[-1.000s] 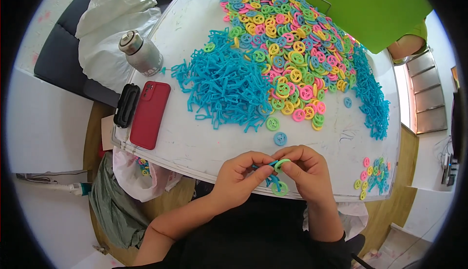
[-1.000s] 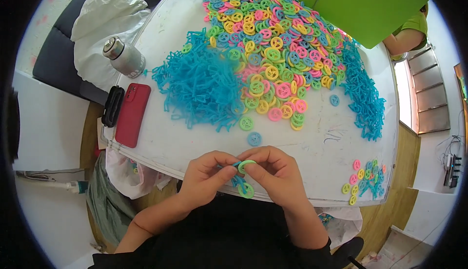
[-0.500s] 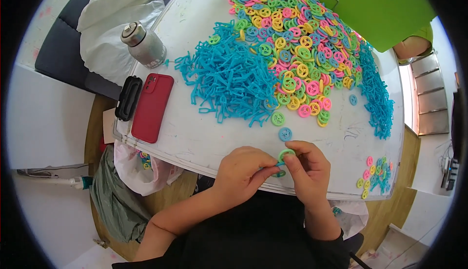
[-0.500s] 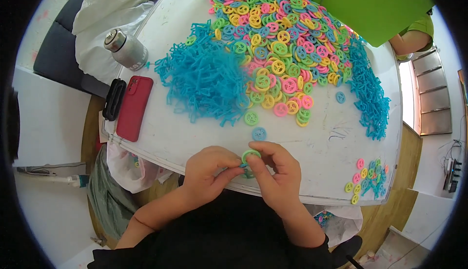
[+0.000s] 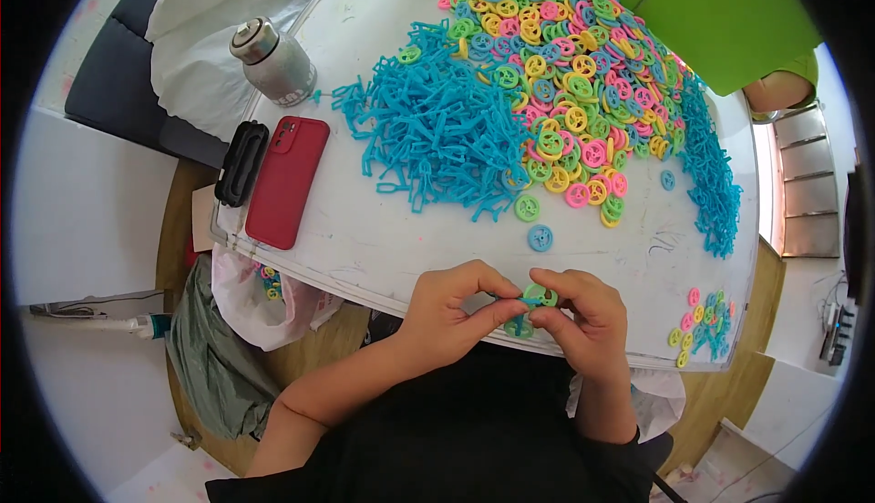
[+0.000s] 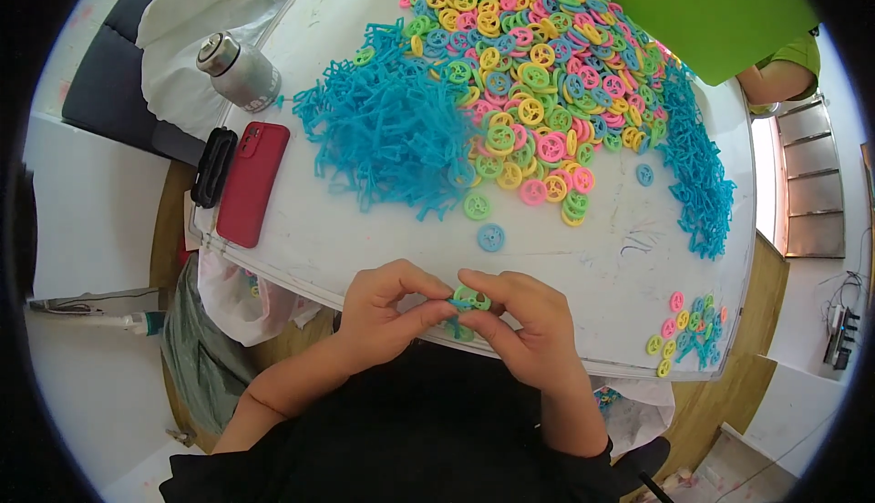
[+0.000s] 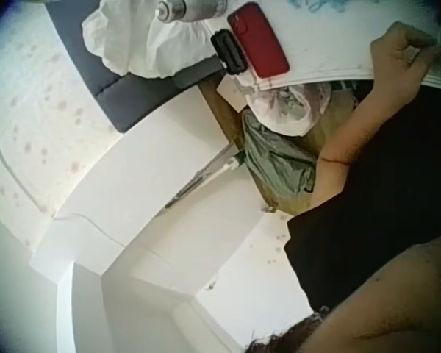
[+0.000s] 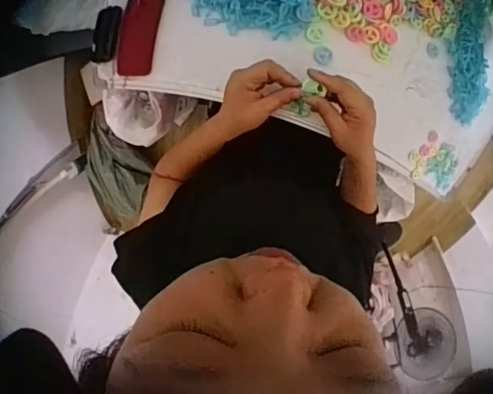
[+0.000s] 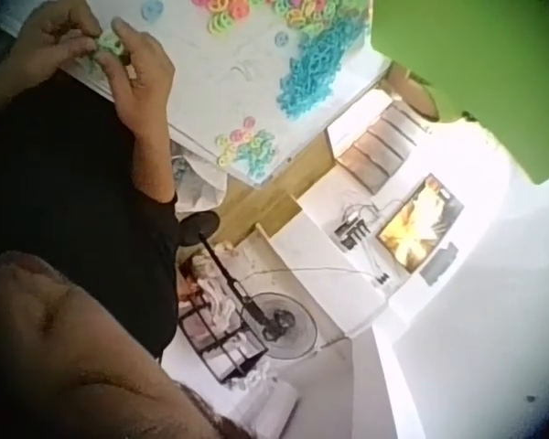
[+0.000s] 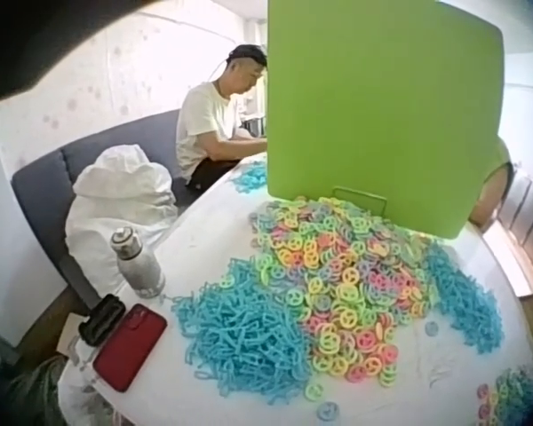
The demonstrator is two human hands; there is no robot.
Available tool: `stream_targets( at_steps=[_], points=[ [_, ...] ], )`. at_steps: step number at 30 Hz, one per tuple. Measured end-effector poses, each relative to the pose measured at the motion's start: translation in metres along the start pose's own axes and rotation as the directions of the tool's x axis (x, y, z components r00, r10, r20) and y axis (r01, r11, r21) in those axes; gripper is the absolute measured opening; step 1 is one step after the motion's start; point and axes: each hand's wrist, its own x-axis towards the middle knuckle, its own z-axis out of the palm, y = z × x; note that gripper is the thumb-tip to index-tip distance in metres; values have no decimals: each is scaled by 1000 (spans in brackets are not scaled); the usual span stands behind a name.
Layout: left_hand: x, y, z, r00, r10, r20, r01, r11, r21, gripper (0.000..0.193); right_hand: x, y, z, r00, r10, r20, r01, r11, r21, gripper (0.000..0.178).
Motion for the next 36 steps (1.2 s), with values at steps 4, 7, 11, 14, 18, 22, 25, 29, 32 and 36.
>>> stream_targets(
  at_steps=[4, 7, 11, 14, 18, 22, 25, 29, 32, 36],
  points=[
    [1, 3, -2, 998, -59, 35, 56, 996, 73, 12, 7, -1, -5, 992, -75, 102, 98, 965, -245, 45],
    [-1, 4, -2, 998, -67, -2, 67, 995, 72, 11, 6, -7, 3, 972, -205, 117, 236, 864, -444, 44],
    [-9, 11, -6, 997, 75, -10, -73, 987, 145, 11, -8, -15, 13, 886, 443, 133, -456, 789, 411, 41],
    [-17, 16, -15, 976, 216, 31, -213, 914, 344, 13, -8, -9, 15, 829, 478, 289, -557, 662, 501, 40],
    [-54, 44, -66, 949, 315, -21, -228, 731, 643, 15, -2, -11, 10, 977, 158, 145, -177, 976, 125, 45],
    [-101, 77, -167, 713, 61, -698, 424, 756, 499, 6, 6, 11, -16, 988, 64, -142, -124, 872, -473, 45],
    [-137, 59, -242, 664, -89, -743, 604, 650, 461, 8, 10, 13, -13, 976, 87, -201, -176, 858, -483, 43],
    [-178, -32, -297, 739, 136, -660, 596, 326, 734, 27, 23, 5, 3, 993, 35, -113, -99, 773, -627, 41],
    [-151, -31, -261, 651, 107, -752, 713, 254, 653, 33, 25, 0, -1, 998, 4, -60, -44, 730, -682, 42],
    [-96, 58, -174, 702, -222, -676, 696, 12, 718, 23, 36, -1, -1, 994, -84, 70, 109, 687, -719, 44]
  ],
)
